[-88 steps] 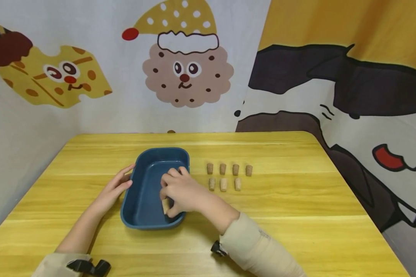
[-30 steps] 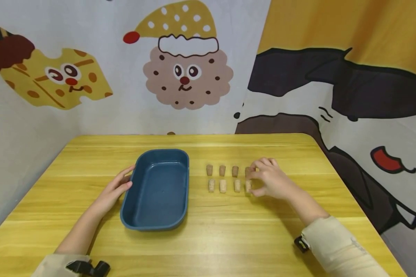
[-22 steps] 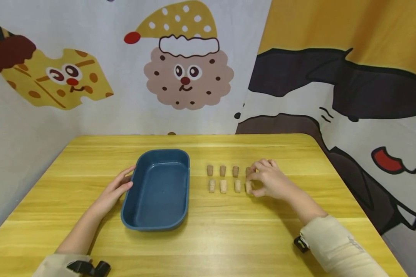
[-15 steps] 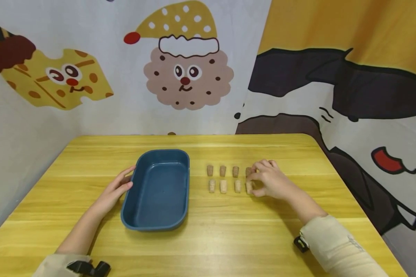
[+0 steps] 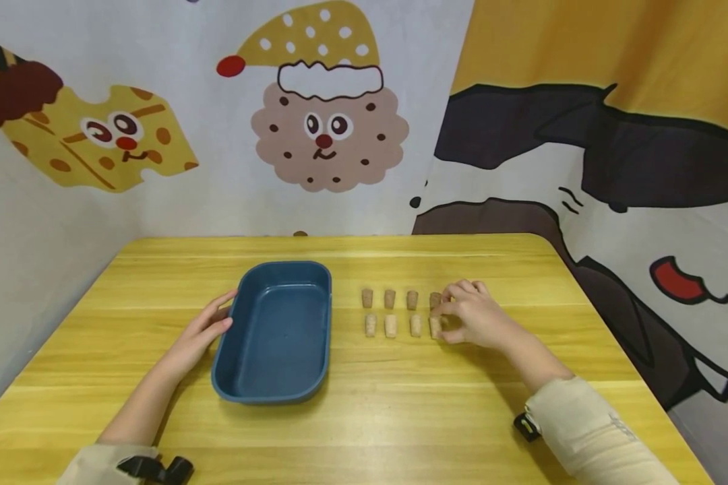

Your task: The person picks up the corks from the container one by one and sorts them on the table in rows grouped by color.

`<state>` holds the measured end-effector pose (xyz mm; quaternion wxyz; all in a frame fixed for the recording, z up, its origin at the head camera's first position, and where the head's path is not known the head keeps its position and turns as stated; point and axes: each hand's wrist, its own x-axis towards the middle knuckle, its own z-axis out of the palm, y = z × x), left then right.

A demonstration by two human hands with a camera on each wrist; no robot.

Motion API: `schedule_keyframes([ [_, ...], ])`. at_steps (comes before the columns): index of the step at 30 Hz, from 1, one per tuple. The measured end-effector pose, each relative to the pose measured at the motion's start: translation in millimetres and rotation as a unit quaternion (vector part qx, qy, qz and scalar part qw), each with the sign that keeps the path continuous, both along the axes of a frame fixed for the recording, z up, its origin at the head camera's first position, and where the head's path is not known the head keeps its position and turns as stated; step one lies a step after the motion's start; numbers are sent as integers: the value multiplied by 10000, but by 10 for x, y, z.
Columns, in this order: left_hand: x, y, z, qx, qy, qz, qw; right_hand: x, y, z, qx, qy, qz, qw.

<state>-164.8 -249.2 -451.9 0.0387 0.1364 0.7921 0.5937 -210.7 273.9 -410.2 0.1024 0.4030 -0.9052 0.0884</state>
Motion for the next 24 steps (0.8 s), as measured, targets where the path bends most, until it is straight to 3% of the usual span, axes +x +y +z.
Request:
schedule_keyframes([
  [15,-11,3,12,-86,-2,-3,10000,12,-2,4,187,-49,-219,9996],
  [24,2,-20,-23,-92,171,-25,9998,44,10,30,-120,107,-162,9997],
])
